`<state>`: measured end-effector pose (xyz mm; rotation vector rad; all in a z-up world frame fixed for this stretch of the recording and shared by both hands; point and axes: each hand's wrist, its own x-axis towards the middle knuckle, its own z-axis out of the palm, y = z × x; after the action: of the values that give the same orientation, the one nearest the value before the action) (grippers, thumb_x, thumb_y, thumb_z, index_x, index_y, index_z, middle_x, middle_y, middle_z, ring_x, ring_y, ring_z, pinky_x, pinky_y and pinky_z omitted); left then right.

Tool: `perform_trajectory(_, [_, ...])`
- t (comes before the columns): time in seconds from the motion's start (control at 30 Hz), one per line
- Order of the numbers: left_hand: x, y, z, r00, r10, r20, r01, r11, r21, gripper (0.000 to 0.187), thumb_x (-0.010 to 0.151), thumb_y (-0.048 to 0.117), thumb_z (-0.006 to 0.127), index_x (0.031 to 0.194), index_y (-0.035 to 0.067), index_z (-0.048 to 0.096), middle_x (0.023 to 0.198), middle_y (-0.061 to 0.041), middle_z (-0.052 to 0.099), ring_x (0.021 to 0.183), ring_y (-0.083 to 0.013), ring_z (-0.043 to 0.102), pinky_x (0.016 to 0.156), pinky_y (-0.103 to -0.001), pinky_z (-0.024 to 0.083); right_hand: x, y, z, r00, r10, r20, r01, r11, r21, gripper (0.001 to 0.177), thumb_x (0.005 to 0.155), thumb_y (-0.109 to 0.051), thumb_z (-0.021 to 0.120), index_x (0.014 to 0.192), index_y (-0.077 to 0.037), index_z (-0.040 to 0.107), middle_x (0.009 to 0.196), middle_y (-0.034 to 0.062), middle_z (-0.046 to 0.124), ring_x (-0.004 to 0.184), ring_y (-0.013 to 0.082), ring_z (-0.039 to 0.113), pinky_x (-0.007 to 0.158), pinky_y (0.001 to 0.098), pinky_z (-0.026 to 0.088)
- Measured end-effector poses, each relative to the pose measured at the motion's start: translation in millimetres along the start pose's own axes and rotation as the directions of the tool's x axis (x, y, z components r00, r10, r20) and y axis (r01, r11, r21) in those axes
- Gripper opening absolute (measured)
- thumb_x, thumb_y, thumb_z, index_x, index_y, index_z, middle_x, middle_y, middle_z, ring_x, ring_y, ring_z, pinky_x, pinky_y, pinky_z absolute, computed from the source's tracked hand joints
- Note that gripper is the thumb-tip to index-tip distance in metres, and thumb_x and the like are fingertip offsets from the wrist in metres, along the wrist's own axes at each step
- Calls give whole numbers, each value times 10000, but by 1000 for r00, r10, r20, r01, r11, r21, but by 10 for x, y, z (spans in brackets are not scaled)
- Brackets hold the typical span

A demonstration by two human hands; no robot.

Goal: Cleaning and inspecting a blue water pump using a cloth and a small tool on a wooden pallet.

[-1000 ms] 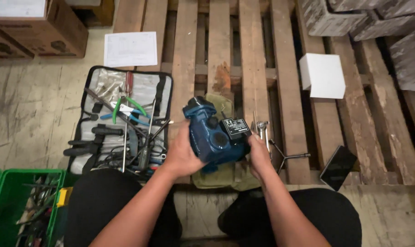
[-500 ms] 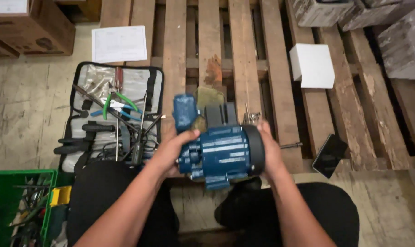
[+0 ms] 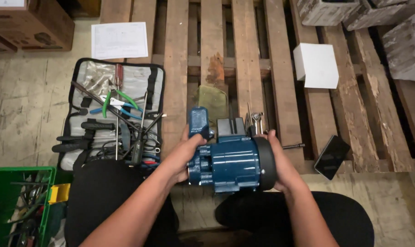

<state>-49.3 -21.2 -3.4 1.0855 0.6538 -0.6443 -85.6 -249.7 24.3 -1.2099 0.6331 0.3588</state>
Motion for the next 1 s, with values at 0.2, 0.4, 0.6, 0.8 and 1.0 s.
perform_trajectory(0.2, [81,-157,-71,970,-237,46,240,967,-83,600,762,293,686,1309,90,547,1043,-154,634,876,-365,718,699,-578,596,89,26,-205,979,186,-82,-190,981,-43,675,936,-751,549,1074,-113,721,719,185,692,542,281,665,440,353,542])
perform_trajectory(0.4, [-43,42,17,915,-392,93,391,920,34,626,730,438,639,1242,83,585,1089,-135,692,962,-374,721,747,-717,538,279,95,-373,954,284,-98,-295,948,-120,827,922,-794,473,1156,-28,680,922,281,718,758,428,735,586,533,604])
perform_trajectory(0.6, [60,114,48,884,-455,110,451,890,64,635,725,426,586,1270,102,564,1165,-125,655,1102,-405,662,813,-774,490,65,-253,-47,922,363,-137,-383,908,-169,992,854,-846,428,1294,19,635,1118,362,697,865,525,710,606,685,556])
perform_trajectory(0.8, [73,198,113,874,-467,135,457,884,96,679,735,425,580,1335,116,499,1272,-157,601,1228,-469,584,854,-800,454,231,-138,-181,912,364,-188,-388,915,-113,900,863,-786,502,1313,-16,623,1123,309,687,907,488,708,683,672,557])
perform_trajectory(1.0, [-91,394,258,898,-403,177,382,913,145,779,811,509,535,1471,120,392,1409,-174,491,1327,-495,503,905,-798,435,552,-2,-443,932,219,-289,-229,974,2,554,921,-570,673,1117,-53,678,762,125,669,714,272,730,668,444,614])
